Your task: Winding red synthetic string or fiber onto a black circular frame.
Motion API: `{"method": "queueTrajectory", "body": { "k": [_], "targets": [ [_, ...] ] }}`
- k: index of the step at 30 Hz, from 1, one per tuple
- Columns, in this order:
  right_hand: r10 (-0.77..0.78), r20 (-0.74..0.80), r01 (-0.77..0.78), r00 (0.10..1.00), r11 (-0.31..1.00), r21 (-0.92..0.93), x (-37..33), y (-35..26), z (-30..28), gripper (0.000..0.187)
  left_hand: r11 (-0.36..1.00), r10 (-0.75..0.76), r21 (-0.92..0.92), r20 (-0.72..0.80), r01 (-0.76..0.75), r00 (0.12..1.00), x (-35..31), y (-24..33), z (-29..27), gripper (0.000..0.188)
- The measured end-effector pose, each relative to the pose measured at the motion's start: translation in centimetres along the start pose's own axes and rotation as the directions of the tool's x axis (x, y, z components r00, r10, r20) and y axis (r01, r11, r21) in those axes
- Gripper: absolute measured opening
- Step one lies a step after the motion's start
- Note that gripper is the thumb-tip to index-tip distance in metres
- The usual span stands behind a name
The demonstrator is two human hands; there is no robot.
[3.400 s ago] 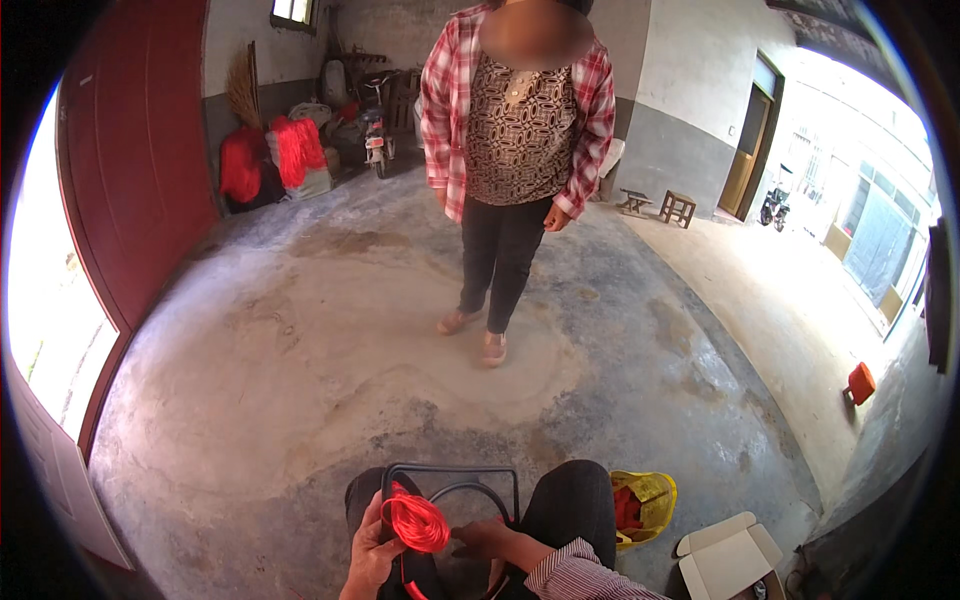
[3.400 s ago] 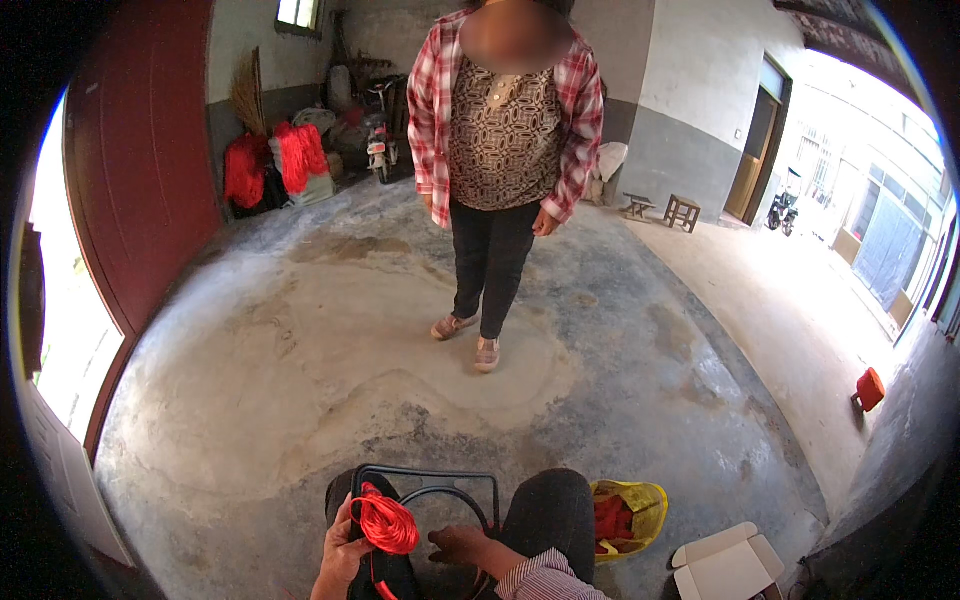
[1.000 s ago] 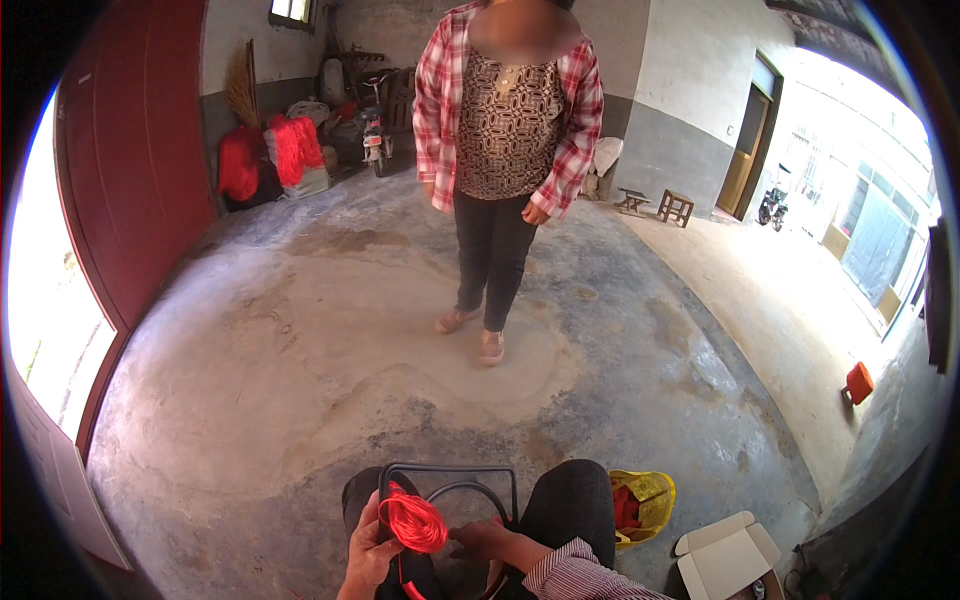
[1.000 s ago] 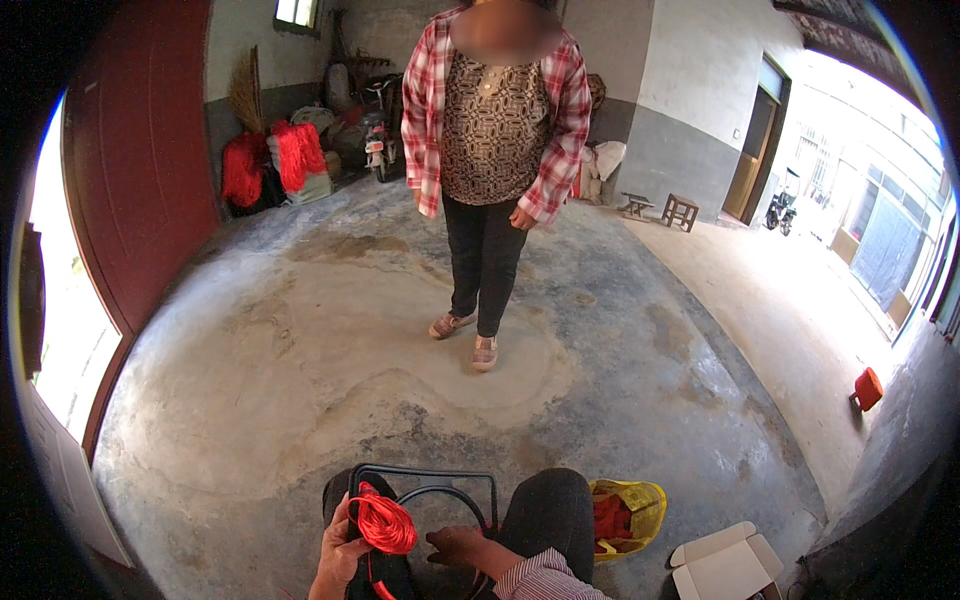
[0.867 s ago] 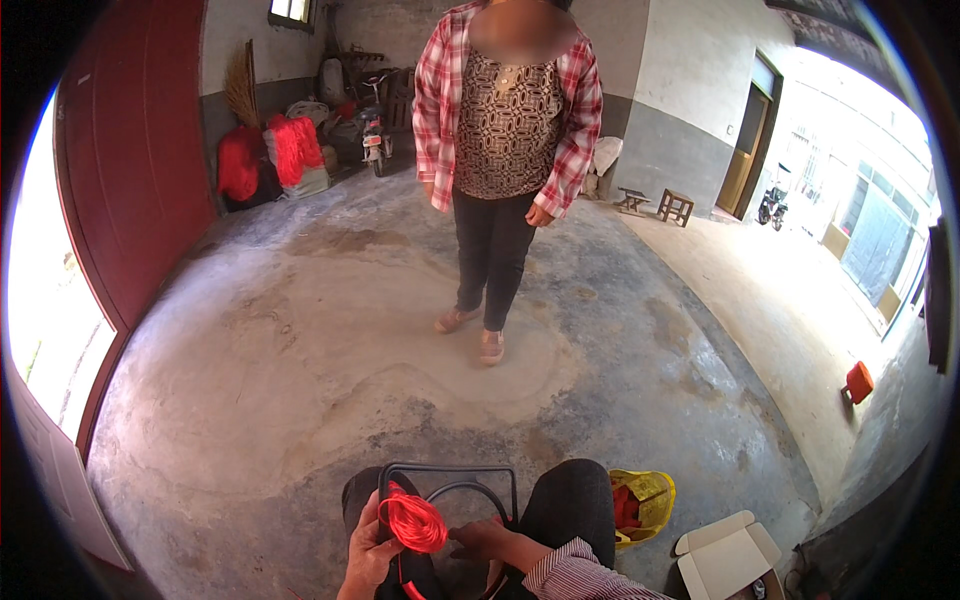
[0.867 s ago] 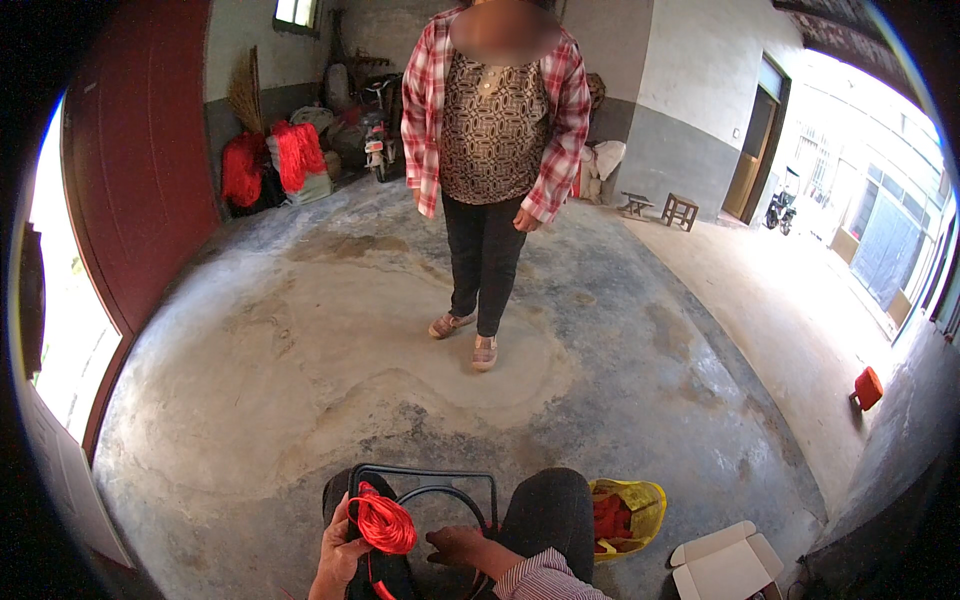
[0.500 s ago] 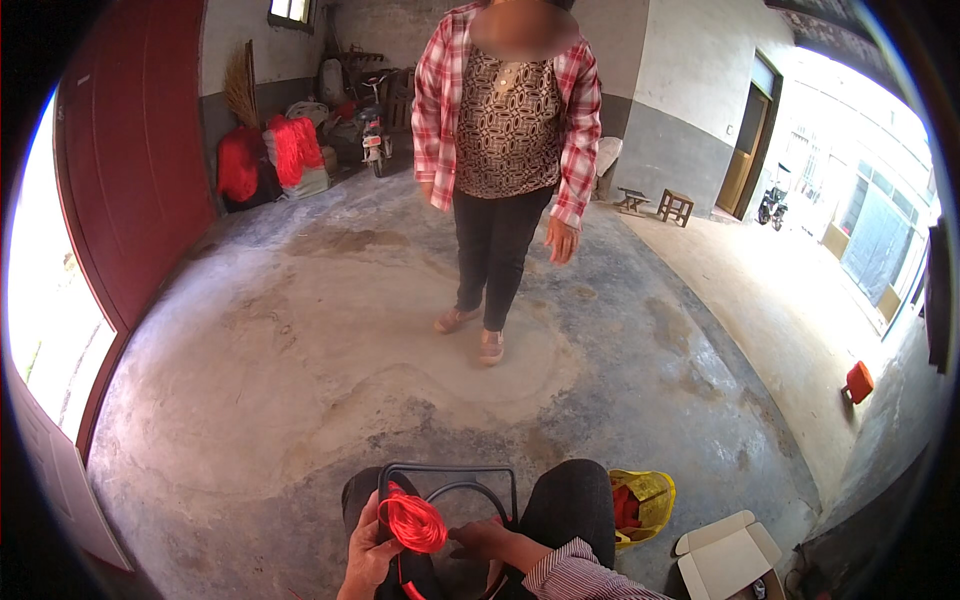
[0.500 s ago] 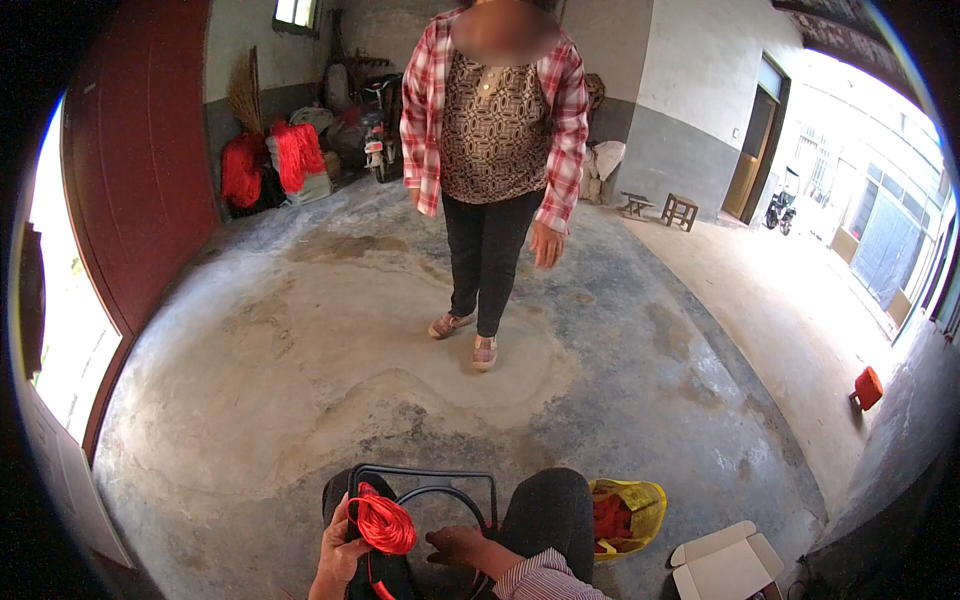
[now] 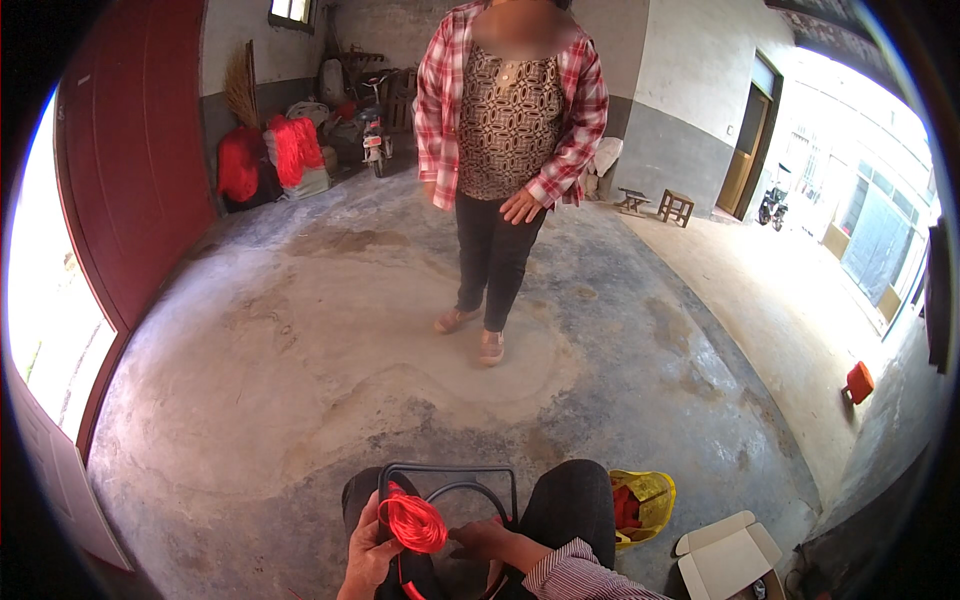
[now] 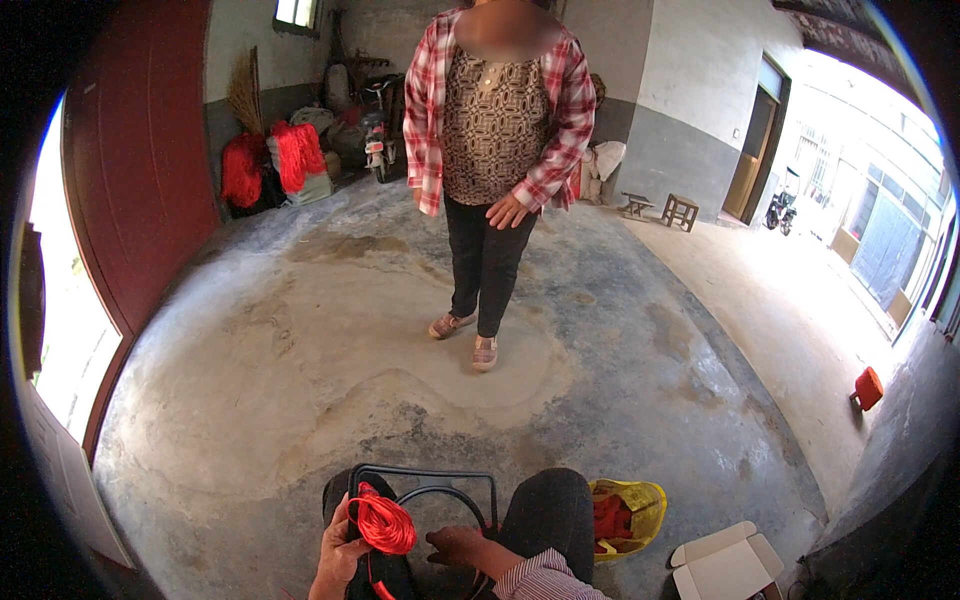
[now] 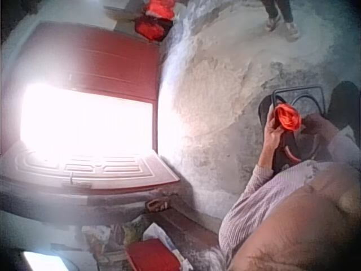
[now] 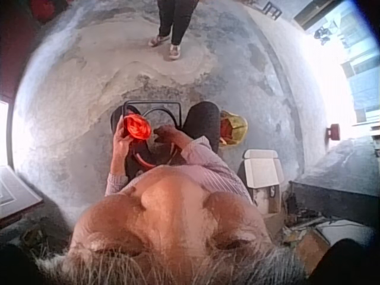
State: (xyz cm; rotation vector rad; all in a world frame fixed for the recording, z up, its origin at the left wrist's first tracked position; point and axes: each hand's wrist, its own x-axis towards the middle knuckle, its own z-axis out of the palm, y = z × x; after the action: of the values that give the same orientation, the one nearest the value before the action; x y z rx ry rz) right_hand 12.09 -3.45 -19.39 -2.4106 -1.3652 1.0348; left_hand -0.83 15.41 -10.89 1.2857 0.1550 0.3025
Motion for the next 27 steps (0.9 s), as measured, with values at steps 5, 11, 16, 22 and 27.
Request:
{"method": "queueTrajectory", "body": {
  "k": [5,11,16,22,27],
  "targets": [
    [0.013,-0.003,-0.013,1.0,0.999,-0.043,0.2,0.0,0.2,0.041,1.0,-0.014,0.0,-0.007,0.014,1.0,0.1,0.1,-0.1,0.039],
    [0.022,-0.003,-0.022,1.0,0.999,-0.034,0.0,-0.6,-0.3,0.041,0.997,-0.005,-0.075,0.015,0.006,1.0,0.1,0.7,0.0,0.04],
    [0.007,-0.017,-0.008,1.0,0.999,-0.031,0.4,-0.1,0.4,0.041,0.999,0.017,-0.044,0.038,-0.015,0.999,0.1,0.8,-0.2,0.04],
    [-0.003,-0.034,0.002,0.999,1.0,-0.018,0.6,0.2,0.8,0.04,1.0,0.002,-0.013,0.023,-0.001,1.0,0.1,0.0,-0.6,0.041],
    [0.006,-0.021,-0.007,1.0,1.0,-0.023,0.6,0.3,0.8,0.04,1.0,0.016,0.014,0.018,-0.016,1.0,0.1,0.1,-0.5,0.041]
  ]
}}
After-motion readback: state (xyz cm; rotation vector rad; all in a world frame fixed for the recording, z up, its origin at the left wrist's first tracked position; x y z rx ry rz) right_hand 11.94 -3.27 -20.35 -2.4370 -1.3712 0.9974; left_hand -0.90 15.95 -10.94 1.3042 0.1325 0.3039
